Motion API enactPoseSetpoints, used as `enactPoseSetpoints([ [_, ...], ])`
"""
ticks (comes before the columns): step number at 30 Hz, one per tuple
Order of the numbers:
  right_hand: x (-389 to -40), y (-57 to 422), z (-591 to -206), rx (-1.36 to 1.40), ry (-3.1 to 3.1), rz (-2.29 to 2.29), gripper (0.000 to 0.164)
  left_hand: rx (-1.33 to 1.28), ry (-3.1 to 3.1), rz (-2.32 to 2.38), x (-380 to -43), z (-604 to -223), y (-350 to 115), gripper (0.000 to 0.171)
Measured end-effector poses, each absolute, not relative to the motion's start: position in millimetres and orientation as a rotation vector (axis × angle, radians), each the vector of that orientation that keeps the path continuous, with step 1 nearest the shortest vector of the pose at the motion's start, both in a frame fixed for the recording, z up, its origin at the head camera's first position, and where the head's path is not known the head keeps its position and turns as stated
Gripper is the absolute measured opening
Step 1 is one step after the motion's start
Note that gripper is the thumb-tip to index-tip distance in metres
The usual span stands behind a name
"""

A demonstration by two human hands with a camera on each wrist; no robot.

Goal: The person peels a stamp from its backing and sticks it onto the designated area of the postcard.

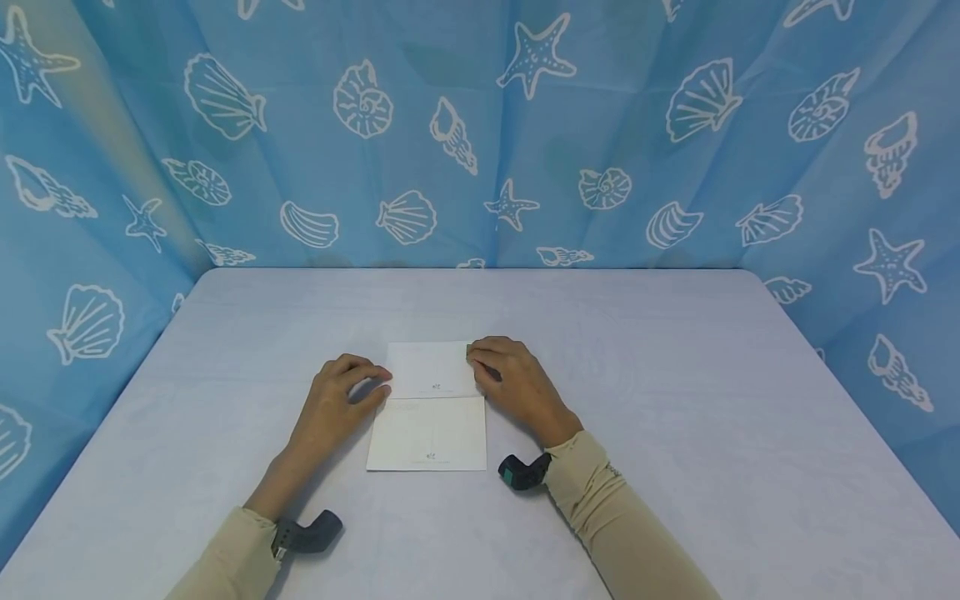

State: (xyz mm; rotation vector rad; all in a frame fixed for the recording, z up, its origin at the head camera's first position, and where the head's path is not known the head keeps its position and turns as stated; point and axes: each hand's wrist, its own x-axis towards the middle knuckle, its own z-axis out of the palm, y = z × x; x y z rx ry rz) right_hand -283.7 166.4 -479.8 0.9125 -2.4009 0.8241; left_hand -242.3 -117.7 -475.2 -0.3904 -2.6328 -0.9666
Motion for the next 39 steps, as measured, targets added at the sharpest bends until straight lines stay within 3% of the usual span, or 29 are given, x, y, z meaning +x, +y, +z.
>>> enactPoseSetpoints([
  [23,-285.4,168.1,-481.1,0.899,-2.446,0.766,0.020,-0.396,-2.642,-0.976,-241.4,-473.9,-117.4,0.014],
  [39,-276.1,170.6,-479.2,0.661,-2.526,0.973,0.019,-0.397,-2.622,-1.049,-241.9,-474.1,-118.8,0.018],
])
